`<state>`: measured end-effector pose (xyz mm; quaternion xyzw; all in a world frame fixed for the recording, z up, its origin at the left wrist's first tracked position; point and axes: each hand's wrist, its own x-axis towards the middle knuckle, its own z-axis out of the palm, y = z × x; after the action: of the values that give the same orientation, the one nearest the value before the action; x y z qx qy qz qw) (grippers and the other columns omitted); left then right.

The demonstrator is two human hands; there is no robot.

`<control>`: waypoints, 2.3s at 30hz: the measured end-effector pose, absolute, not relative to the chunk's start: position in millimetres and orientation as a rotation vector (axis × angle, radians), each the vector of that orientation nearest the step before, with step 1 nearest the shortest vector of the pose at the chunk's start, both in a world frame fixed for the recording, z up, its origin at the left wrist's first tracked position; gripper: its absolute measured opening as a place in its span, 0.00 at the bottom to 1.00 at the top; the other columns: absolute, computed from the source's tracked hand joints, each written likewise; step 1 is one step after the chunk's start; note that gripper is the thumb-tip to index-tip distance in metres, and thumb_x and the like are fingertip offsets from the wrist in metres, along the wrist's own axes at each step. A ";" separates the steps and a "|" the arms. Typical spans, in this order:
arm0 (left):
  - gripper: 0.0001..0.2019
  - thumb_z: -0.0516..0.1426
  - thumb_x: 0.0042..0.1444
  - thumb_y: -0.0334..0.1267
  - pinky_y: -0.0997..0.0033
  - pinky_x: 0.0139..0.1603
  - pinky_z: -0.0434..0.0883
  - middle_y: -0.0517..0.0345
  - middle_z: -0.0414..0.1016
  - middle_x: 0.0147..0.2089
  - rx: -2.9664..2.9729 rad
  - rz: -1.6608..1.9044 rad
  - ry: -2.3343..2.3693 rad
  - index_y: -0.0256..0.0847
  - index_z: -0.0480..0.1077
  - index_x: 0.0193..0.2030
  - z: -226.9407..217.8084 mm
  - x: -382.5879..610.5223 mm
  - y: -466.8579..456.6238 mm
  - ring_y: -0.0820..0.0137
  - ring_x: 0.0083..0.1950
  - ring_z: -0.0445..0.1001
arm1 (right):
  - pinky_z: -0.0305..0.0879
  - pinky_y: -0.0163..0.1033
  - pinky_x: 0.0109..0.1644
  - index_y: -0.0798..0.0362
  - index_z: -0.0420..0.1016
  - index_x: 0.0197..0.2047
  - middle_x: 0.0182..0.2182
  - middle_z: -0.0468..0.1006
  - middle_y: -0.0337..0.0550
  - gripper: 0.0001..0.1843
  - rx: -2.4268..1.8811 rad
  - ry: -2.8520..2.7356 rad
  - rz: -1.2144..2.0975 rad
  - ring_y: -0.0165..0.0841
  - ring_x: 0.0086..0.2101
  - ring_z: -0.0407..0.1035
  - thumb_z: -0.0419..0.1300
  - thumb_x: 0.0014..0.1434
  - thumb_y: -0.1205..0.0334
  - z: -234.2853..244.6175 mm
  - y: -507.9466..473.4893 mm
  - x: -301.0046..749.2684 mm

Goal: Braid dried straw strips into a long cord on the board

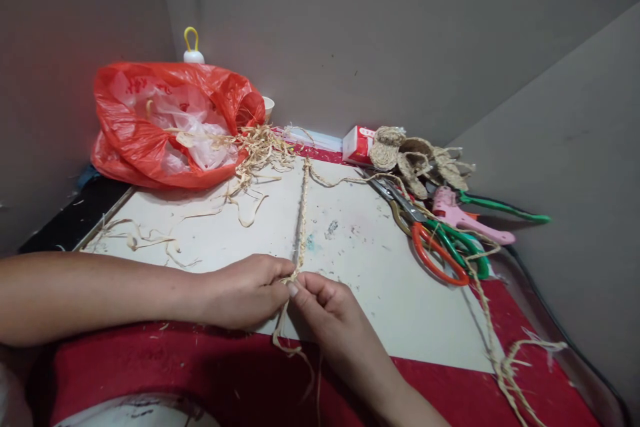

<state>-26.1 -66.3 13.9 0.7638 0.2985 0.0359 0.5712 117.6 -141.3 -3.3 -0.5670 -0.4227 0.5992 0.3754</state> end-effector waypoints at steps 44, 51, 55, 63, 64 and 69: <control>0.12 0.53 0.54 0.41 0.77 0.20 0.54 0.69 0.55 0.14 1.371 -0.048 0.589 0.38 0.65 0.23 -2.7 -26.4 -42.8 0.79 0.17 0.52 | 0.54 0.33 0.29 0.52 0.66 0.29 0.21 0.67 0.37 0.15 -1.636 -1.816 1.023 0.29 0.23 0.59 0.46 0.65 0.59 -5.6 -145.7 128.4; 0.12 0.53 0.53 0.42 0.76 0.16 0.44 0.70 0.51 0.12 1.323 -0.054 0.688 0.38 0.66 0.24 -3.1 -25.9 -48.4 0.79 0.14 0.44 | 0.54 0.35 0.30 0.51 0.70 0.33 0.25 0.73 0.42 0.16 -1.785 -2.009 0.804 0.32 0.25 0.64 0.45 0.65 0.60 -4.6 -150.3 133.8; 0.12 0.51 0.54 0.39 0.77 0.20 0.49 0.67 0.56 0.16 1.559 0.008 0.718 0.37 0.66 0.22 -2.6 -23.8 -51.9 0.79 0.19 0.50 | 0.53 0.34 0.27 0.52 0.64 0.24 0.20 0.66 0.37 0.19 -1.748 -1.824 0.974 0.30 0.23 0.58 0.46 0.64 0.54 5.6 -148.5 138.9; 0.14 0.55 0.51 0.45 0.76 0.25 0.53 0.65 0.60 0.20 1.309 0.207 0.662 0.36 0.64 0.22 -14.5 -19.3 -64.7 0.78 0.23 0.54 | 0.50 0.35 0.24 0.51 0.61 0.21 0.17 0.67 0.38 0.20 -1.644 -1.673 0.967 0.29 0.19 0.59 0.47 0.63 0.54 -1.0 -154.6 119.7; 0.15 0.55 0.51 0.46 0.76 0.24 0.52 0.65 0.58 0.19 1.276 0.225 0.657 0.36 0.63 0.22 -15.4 -19.2 -66.2 0.78 0.23 0.53 | 0.50 0.35 0.24 0.51 0.61 0.21 0.17 0.68 0.39 0.20 -1.665 -1.736 0.882 0.29 0.19 0.60 0.46 0.63 0.56 -3.7 -156.2 118.0; 0.18 0.56 0.52 0.48 0.76 0.22 0.49 0.66 0.56 0.18 1.181 0.279 0.625 0.37 0.61 0.20 -11.7 -19.7 -69.9 0.79 0.22 0.50 | 0.46 0.37 0.23 0.50 0.63 0.23 0.16 0.72 0.40 0.16 -1.814 -2.027 0.524 0.30 0.17 0.65 0.46 0.62 0.62 -20.0 -164.5 117.5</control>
<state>-19.7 -69.9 -11.7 0.5458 0.2888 0.1287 0.7760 117.5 -164.5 -20.0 -0.6437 -0.7191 0.1858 0.1847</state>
